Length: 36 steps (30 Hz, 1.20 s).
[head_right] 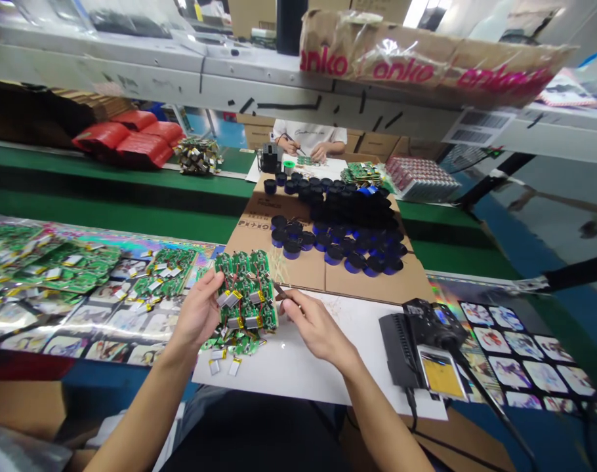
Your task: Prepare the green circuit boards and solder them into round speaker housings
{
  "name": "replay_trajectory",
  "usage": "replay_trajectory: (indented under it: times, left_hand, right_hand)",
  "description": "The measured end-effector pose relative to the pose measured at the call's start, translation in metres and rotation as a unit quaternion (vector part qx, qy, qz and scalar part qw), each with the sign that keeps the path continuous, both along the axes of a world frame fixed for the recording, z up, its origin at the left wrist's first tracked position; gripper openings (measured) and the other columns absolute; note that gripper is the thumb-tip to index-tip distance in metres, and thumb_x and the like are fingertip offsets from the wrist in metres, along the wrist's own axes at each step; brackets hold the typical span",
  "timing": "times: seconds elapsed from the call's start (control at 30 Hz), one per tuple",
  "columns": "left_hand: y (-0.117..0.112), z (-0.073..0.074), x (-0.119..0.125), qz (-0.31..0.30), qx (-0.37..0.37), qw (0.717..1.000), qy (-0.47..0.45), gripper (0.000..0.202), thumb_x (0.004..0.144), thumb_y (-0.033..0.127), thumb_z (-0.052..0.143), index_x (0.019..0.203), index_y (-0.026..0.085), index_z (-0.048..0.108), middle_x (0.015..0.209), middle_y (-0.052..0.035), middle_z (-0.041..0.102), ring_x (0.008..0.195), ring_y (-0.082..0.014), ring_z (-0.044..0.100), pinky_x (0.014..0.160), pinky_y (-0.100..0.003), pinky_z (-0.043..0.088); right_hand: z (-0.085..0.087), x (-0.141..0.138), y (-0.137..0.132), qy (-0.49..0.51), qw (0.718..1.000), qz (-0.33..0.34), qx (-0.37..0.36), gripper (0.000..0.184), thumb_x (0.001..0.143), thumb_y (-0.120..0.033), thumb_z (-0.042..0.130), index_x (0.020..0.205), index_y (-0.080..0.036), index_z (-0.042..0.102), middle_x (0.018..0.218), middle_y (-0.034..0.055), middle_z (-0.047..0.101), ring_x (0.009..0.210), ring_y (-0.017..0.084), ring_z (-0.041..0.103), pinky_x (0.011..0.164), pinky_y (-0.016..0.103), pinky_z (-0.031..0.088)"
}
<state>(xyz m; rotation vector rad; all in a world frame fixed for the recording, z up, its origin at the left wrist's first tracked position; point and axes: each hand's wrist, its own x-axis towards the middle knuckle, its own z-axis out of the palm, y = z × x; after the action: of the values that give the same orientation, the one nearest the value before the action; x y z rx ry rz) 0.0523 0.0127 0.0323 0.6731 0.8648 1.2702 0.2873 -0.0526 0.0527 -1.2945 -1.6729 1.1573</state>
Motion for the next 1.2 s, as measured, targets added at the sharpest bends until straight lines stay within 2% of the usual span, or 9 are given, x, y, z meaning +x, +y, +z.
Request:
replay_trajectory:
  times: [0.17, 0.27, 0.4, 0.47, 0.6, 0.73, 0.9, 1.1, 1.2]
  left_hand:
    - [0.0, 0.004, -0.001, -0.007, 0.015, 1.0, 0.022, 0.039, 0.073, 0.047, 0.093, 0.088, 0.018, 0.072, 0.085, -0.0004, 0.074, 0.088, -0.0187, 0.07, 0.087, -0.031, 0.057]
    - [-0.001, -0.005, 0.002, 0.005, -0.016, 1.0, 0.018, 0.041, 0.071, 0.046, 0.095, 0.09, 0.017, 0.074, 0.091, -0.0022, 0.076, 0.094, -0.0198, 0.071, 0.092, -0.032, 0.054]
    - [0.0, -0.022, 0.007, 0.033, -0.099, 0.995, -0.008, 0.039, 0.067, 0.035, 0.097, 0.095, 0.018, 0.075, 0.093, -0.0017, 0.077, 0.095, -0.0172, 0.07, 0.095, -0.03, 0.051]
    - [0.0, -0.025, 0.007, 0.037, -0.093, 0.995, -0.009, 0.04, 0.067, 0.035, 0.097, 0.094, 0.017, 0.075, 0.091, -0.0018, 0.077, 0.093, -0.0167, 0.069, 0.093, -0.029, 0.051]
    - [0.003, -0.018, 0.002, 0.031, -0.018, 0.999, 0.015, 0.039, 0.07, 0.043, 0.095, 0.09, 0.016, 0.074, 0.086, -0.0014, 0.075, 0.085, -0.0161, 0.068, 0.086, -0.027, 0.051]
    - [0.005, -0.013, -0.003, 0.023, 0.015, 0.999, 0.021, 0.033, 0.077, 0.043, 0.09, 0.089, 0.017, 0.073, 0.088, -0.0018, 0.076, 0.085, -0.0173, 0.069, 0.085, -0.028, 0.053]
    - [0.007, -0.021, 0.001, 0.04, -0.02, 0.999, -0.005, 0.032, 0.072, 0.037, 0.094, 0.089, 0.017, 0.075, 0.09, -0.002, 0.078, 0.088, -0.017, 0.071, 0.089, -0.028, 0.054]
    - [0.013, -0.028, 0.006, 0.05, -0.153, 0.985, -0.065, 0.021, 0.076, 0.019, 0.089, 0.091, 0.016, 0.075, 0.092, -0.0023, 0.079, 0.087, -0.0143, 0.072, 0.089, -0.026, 0.055]
    - [0.017, -0.031, -0.006, 0.032, -0.132, 0.988, -0.075, 0.021, 0.078, 0.023, 0.087, 0.094, 0.016, 0.075, 0.093, -0.0024, 0.078, 0.087, -0.0153, 0.072, 0.086, -0.027, 0.057]
  right_hand:
    - [-0.006, 0.001, -0.009, -0.056, 0.998, -0.02, -0.001, 0.042, 0.11, -0.053, 0.043, 0.092, -0.021, 0.064, 0.085, 0.0018, 0.067, 0.079, 0.017, 0.059, 0.076, 0.03, 0.043]
    - [-0.017, -0.002, -0.011, 0.067, 0.996, 0.01, -0.063, 0.048, 0.108, -0.058, 0.045, 0.085, -0.02, 0.062, 0.077, 0.0013, 0.063, 0.067, 0.015, 0.056, 0.066, 0.029, 0.044]
    - [-0.03, -0.008, -0.013, 0.233, 0.956, 0.063, -0.167, 0.052, 0.104, -0.067, 0.046, 0.088, -0.02, 0.062, 0.073, 0.0019, 0.062, 0.06, 0.017, 0.059, 0.058, 0.031, 0.047]
    - [-0.03, -0.009, -0.014, 0.199, 0.969, 0.049, -0.142, 0.053, 0.105, -0.066, 0.045, 0.088, -0.019, 0.063, 0.075, 0.0025, 0.064, 0.067, 0.018, 0.062, 0.065, 0.032, 0.05]
    - [-0.025, -0.003, -0.019, 0.024, 0.998, 0.016, -0.049, 0.047, 0.109, -0.057, 0.045, 0.092, -0.019, 0.066, 0.088, 0.0031, 0.069, 0.081, 0.017, 0.062, 0.077, 0.03, 0.048]
    - [-0.029, 0.002, -0.027, -0.028, 0.998, 0.011, -0.063, 0.044, 0.11, -0.055, 0.044, 0.099, -0.02, 0.069, 0.087, 0.0027, 0.069, 0.077, 0.017, 0.06, 0.073, 0.028, 0.046]
    - [-0.043, -0.002, -0.031, 0.142, 0.98, 0.037, -0.137, 0.047, 0.106, -0.059, 0.05, 0.103, -0.016, 0.07, 0.079, 0.003, 0.067, 0.063, 0.014, 0.058, 0.062, 0.027, 0.045]
    - [-0.051, -0.014, -0.03, 0.364, 0.888, 0.113, -0.256, 0.054, 0.097, -0.065, 0.058, 0.094, -0.012, 0.069, 0.062, 0.0026, 0.062, 0.047, 0.015, 0.054, 0.046, 0.028, 0.044]
    - [-0.045, -0.005, -0.017, 0.341, 0.903, 0.1, -0.241, 0.052, 0.097, -0.062, 0.06, 0.096, -0.011, 0.07, 0.064, 0.0028, 0.063, 0.049, 0.014, 0.055, 0.048, 0.028, 0.046]
